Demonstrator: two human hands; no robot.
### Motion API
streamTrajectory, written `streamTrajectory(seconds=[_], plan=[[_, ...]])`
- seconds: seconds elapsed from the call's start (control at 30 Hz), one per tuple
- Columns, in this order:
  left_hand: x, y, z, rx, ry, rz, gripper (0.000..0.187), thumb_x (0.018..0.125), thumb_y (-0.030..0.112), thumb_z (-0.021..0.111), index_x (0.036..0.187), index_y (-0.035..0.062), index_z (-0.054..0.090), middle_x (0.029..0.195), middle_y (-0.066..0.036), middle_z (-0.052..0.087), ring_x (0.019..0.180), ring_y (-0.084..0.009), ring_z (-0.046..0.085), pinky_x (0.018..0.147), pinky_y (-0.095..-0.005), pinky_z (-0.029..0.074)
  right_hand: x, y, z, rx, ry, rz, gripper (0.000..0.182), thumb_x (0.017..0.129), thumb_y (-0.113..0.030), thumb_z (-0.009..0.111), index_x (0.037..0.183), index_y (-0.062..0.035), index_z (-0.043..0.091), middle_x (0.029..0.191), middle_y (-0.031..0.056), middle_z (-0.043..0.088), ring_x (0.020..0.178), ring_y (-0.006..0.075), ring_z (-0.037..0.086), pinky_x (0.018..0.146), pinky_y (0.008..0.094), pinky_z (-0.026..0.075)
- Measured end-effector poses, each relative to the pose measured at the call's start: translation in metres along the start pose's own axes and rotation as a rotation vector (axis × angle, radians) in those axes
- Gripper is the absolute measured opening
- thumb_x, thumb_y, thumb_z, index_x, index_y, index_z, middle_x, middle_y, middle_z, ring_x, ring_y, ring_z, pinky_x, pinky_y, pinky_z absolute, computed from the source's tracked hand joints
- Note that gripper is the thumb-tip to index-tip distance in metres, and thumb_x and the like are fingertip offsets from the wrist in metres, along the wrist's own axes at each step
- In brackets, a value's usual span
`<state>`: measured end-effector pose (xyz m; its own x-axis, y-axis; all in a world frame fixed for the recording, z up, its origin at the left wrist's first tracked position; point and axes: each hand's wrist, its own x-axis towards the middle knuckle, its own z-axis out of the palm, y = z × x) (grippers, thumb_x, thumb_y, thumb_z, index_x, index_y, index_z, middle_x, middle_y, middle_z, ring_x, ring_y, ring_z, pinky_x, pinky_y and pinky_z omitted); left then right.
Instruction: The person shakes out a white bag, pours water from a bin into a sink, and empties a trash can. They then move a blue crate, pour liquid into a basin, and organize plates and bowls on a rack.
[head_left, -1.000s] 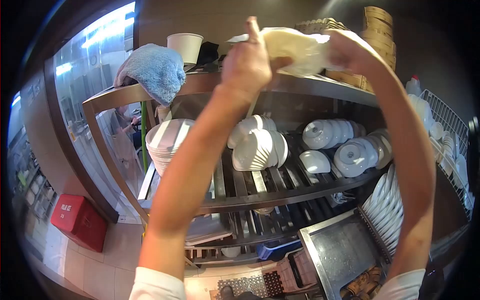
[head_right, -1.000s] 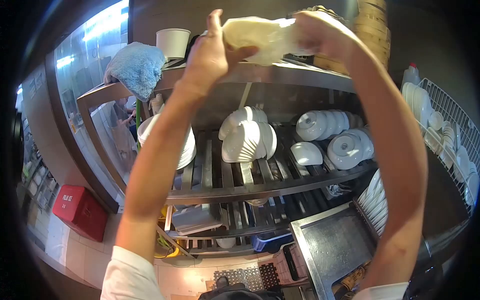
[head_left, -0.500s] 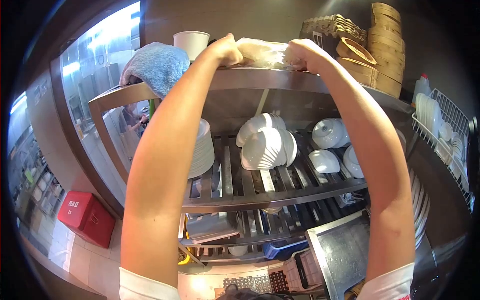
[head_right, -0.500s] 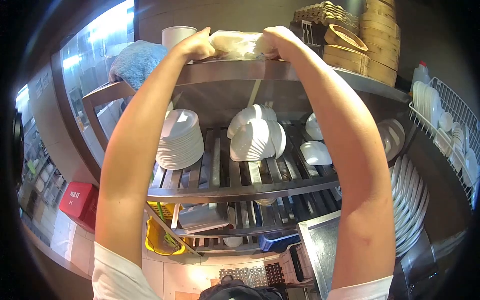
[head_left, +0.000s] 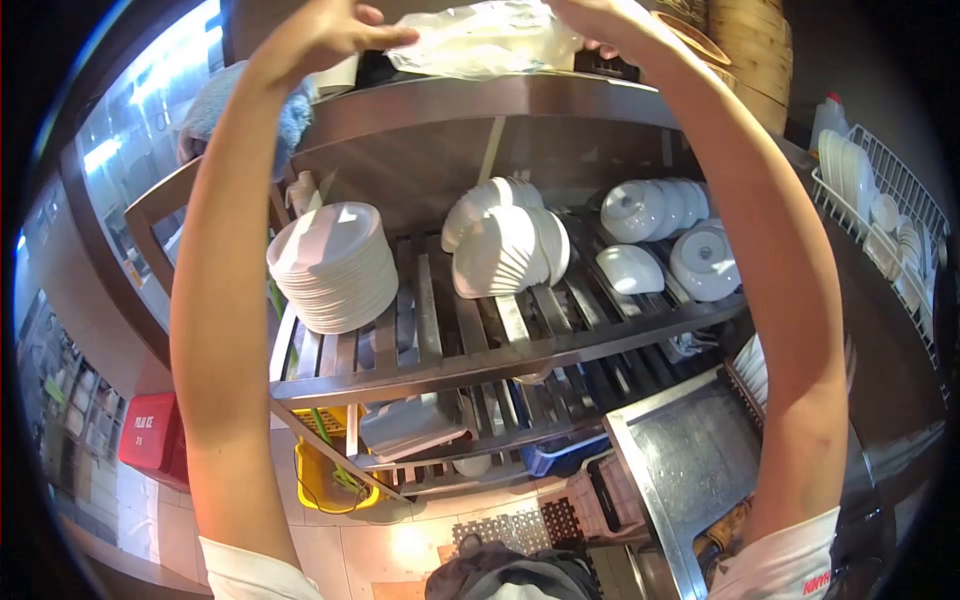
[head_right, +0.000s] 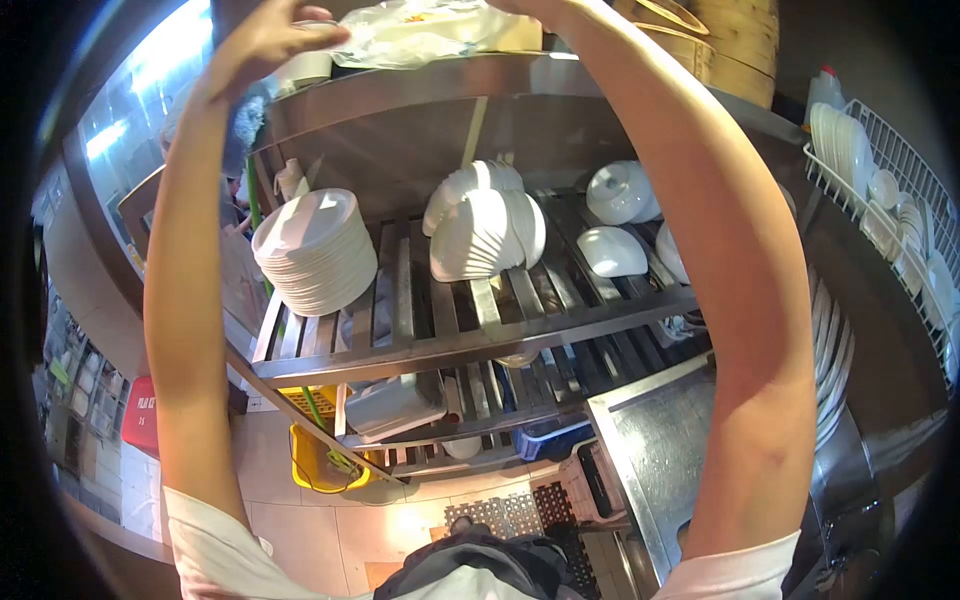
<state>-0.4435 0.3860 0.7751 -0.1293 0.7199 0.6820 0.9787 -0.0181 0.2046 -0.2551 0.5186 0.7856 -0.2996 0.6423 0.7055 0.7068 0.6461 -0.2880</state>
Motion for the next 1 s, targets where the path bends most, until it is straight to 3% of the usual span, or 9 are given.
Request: streamTrajectory(seconds=[0.07,0.13,0.23,0.3,0.33,0.47,0.57,0.77,1.0], plan=[[-0.056,0.050,-0.010,-0.131,0.164,0.026,0.069,0.073,0.022,0.065,0.127,-0.0018,0.029,0.115,-0.021,0.049,0.103,-0.0259,0.051,0.088,-0.0355,0.041,-0.018,0.006,-0.016,-0.035,0.148,-0.153,0.057,0.083,-0.050,0.039,0.089,0.0028,0.061,0.082,0.0187,0.061,0.070,0.0273,0.060,0.066,0.0344,0.047],[-0.061,-0.001,0.012,-0.077,0.510,0.362,0.046,0.075,0.027,0.065,0.111,0.0038,0.051,0.092,-0.008,0.058,0.082,-0.0135,0.053,0.073,-0.0251,0.042,-0.081,0.012,-0.034,0.284,0.218,-0.350,0.050,0.082,-0.046,0.044,0.091,-0.0009,0.062,0.092,0.0188,0.060,0.079,0.0284,0.059,0.072,0.0374,0.045],[-0.162,0.010,0.052,-0.396,0.587,0.215,0.026,0.075,0.016,0.062,0.094,-0.0008,0.056,0.084,-0.008,0.057,0.080,-0.0178,0.053,0.074,-0.0267,0.040,-0.181,0.051,-0.043,0.463,0.371,-0.359,0.039,0.080,-0.032,0.051,0.100,0.0006,0.056,0.097,0.0160,0.058,0.092,0.0208,0.054,0.078,0.0270,0.040],[-0.224,0.018,0.092,-0.727,0.382,0.326,0.018,0.072,0.011,0.063,0.085,0.0009,0.056,0.079,-0.008,0.058,0.074,-0.0169,0.053,0.070,-0.0283,0.042,-0.243,0.091,-0.031,0.772,0.242,-0.431,0.037,0.080,-0.029,0.050,0.089,0.0067,0.055,0.087,0.0153,0.057,0.084,0.0213,0.055,0.072,0.0310,0.043],[-0.264,0.010,0.120,-0.703,0.227,0.160,0.012,0.072,0.010,0.062,0.079,0.0023,0.057,0.077,-0.007,0.058,0.069,-0.0172,0.055,0.064,-0.0287,0.043,-0.281,0.107,-0.020,1.143,0.111,-0.204,0.034,0.077,-0.029,0.058,0.084,0.0049,0.056,0.078,0.0129,0.057,0.071,0.0182,0.056,0.064,0.0280,0.044],[-0.393,0.014,0.244,-0.903,-0.301,-0.536,0.013,0.073,0.009,0.063,0.084,0.0035,0.061,0.076,-0.001,0.058,0.066,-0.0053,0.051,0.058,-0.0191,0.042,-0.422,0.167,0.037,1.026,-0.194,0.534,0.025,0.081,-0.022,0.057,0.088,0.0018,0.057,0.074,0.0071,0.057,0.067,0.0132,0.056,0.061,0.0236,0.043],[-0.488,0.018,0.295,-0.907,-0.417,-0.753,0.016,0.075,0.012,0.062,0.089,0.0033,0.060,0.078,-0.002,0.060,0.068,-0.0043,0.051,0.062,-0.0193,0.043,-0.515,0.174,0.063,0.974,-0.302,0.948,0.018,0.082,-0.017,0.055,0.087,0.0008,0.057,0.071,0.0067,0.059,0.063,0.0101,0.054,0.056,0.0218,0.042],[-0.499,0.059,0.282,-0.782,-0.755,-0.508,0.023,0.077,0.019,0.059,0.095,0.0041,0.059,0.077,-0.005,0.060,0.068,-0.0104,0.055,0.064,-0.0237,0.045,-0.617,0.160,0.078,1.187,-0.473,1.028,0.019,0.083,-0.014,0.055,0.095,0.0008,0.055,0.078,0.0078,0.061,0.068,0.0113,0.058,0.061,0.0213,0.046],[-0.463,0.091,0.292,-0.798,-0.750,-0.176,0.021,0.074,0.010,0.060,0.093,0.0007,0.059,0.083,-0.011,0.061,0.071,-0.0165,0.058,0.066,-0.0272,0.046,-0.625,0.145,0.013,1.019,-0.146,0.985,0.022,0.084,-0.014,0.054,0.098,0.0023,0.054,0.084,0.0076,0.059,0.074,0.0113,0.056,0.069,0.0236,0.047]])
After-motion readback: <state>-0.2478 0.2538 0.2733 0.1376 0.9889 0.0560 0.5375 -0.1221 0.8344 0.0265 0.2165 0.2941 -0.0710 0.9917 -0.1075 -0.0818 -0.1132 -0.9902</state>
